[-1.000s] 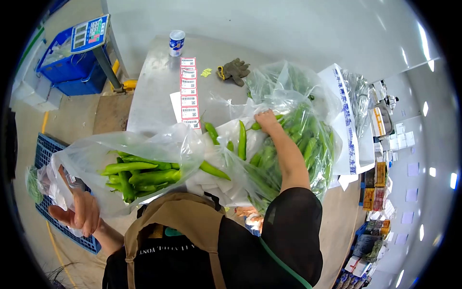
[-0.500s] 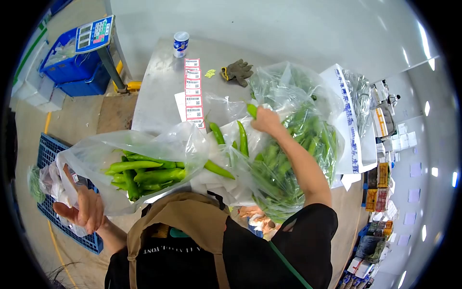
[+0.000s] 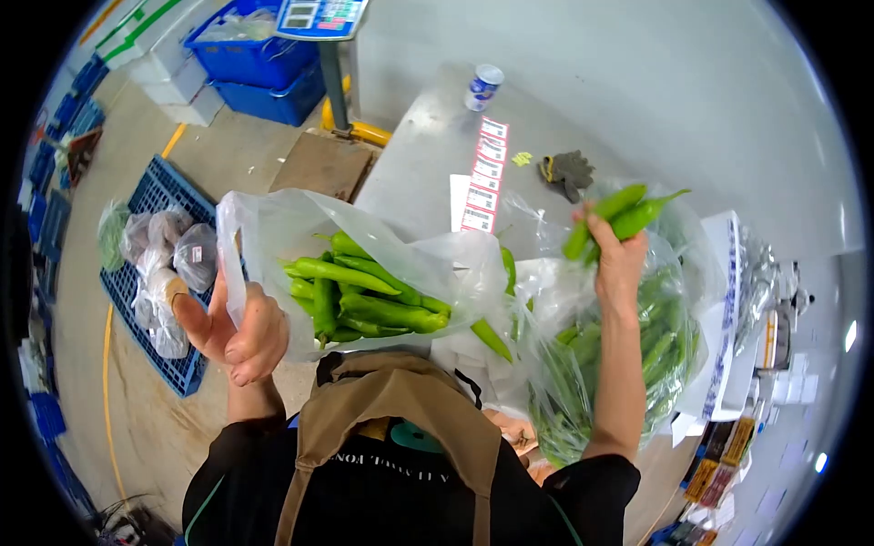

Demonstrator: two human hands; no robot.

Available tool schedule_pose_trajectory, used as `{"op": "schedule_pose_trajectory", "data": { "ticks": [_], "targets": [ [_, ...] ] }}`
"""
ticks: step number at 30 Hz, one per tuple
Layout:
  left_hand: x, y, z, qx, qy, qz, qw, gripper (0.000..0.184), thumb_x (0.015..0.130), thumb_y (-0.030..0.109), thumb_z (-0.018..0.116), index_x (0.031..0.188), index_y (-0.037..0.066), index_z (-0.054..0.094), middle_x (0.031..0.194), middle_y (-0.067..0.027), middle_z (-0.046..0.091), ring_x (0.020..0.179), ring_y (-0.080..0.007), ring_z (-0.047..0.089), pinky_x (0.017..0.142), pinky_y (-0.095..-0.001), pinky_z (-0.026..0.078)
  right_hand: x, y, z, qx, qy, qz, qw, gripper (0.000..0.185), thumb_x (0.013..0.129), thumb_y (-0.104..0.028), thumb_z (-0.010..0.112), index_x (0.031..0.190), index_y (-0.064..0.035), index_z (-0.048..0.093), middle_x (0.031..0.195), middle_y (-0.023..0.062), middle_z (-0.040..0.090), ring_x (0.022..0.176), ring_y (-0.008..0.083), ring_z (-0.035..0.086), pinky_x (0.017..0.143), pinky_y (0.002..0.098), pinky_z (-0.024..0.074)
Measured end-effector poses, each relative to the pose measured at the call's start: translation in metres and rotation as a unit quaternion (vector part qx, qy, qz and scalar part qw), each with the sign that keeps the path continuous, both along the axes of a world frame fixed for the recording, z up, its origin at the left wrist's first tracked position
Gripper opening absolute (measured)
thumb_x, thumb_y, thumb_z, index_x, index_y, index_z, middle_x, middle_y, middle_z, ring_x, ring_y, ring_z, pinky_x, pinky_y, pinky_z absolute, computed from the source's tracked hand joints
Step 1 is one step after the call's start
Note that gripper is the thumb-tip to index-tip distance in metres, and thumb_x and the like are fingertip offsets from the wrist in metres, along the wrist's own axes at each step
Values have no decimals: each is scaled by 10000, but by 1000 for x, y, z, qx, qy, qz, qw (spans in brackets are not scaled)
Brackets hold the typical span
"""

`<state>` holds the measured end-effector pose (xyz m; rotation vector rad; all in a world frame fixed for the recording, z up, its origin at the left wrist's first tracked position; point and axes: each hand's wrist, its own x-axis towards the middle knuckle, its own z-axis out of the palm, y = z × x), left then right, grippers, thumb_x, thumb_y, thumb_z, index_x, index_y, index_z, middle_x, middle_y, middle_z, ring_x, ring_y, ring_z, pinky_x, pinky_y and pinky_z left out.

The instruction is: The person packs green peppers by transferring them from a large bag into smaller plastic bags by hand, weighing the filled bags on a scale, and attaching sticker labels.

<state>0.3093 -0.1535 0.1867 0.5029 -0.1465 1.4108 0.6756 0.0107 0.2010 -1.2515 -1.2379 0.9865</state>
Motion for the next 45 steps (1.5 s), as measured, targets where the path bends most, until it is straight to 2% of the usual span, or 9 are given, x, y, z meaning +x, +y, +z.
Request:
{"op": "schedule_pose_trajectory", "data": {
  "ticks": [5,6,11,16,22,28,32,39,45],
  "targets": [
    [9,10,2,46,2,-23,999,702,895,503,453,1435,219,106,610,-72,454,367,-137,450,329,-221,396,-111,-57,9,10,24,309,951,309,741,-71,644,1027,-25,535,1012,93,581,925,187,570,798,341,478],
    [8,10,2,50,7,-15,999,712,894,505,452,1436,202,104,617,-69,459,370,-136,457,333,-220,400,-126,-67,10,30,-194,357,913,267,747,-52,640,997,-34,546,999,83,586,955,151,552,775,306,482],
    [-18,-2,0,34,19,19,999,541,911,425,469,1271,48,326,599,-92,497,349,-147,505,299,-205,419,-83,-61,-37,-75,-71,232,967,211,761,-76,637,941,-13,545,919,94,586,798,155,592,709,303,484],
    [-19,-11,-16,19,71,67,995,610,924,352,474,1379,44,209,557,-79,466,316,-126,449,280,-205,400,-26,-90,-139,-172,-532,269,785,196,696,-5,539,886,42,535,826,183,573,779,330,566,700,426,472],
    [9,8,-6,66,149,58,985,624,929,345,463,1414,65,188,581,-57,430,313,-101,406,279,-199,371,-14,-118,-225,21,-582,143,800,280,680,-28,540,952,36,532,831,202,585,827,388,567,740,464,460],
    [-14,2,-12,36,115,47,992,728,916,363,488,1435,101,50,588,-74,476,357,-138,469,332,-230,426,-5,-94,-69,-362,-173,209,892,311,679,-129,647,933,1,524,683,105,568,550,209,583,496,339,477],
    [-8,12,-12,64,72,28,995,703,921,330,487,1407,12,91,586,-74,454,322,-115,451,282,-202,386,24,-57,-19,-296,71,36,952,230,681,-107,657,849,12,555,611,70,535,478,147,532,425,293,440],
    [-8,10,-12,75,64,36,994,674,924,303,491,1392,-19,127,591,-72,460,306,-99,446,263,-184,372,89,-26,-226,-358,-439,-28,824,499,538,-288,776,850,71,624,814,196,643,751,306,632,687,357,503],
    [-9,7,-13,66,44,40,996,613,926,289,487,1369,-14,191,588,-78,467,303,-109,447,271,-183,375,53,-42,-192,-340,-443,8,829,476,558,-275,783,825,83,619,805,190,643,734,273,637,639,359,508]
  ]
}}
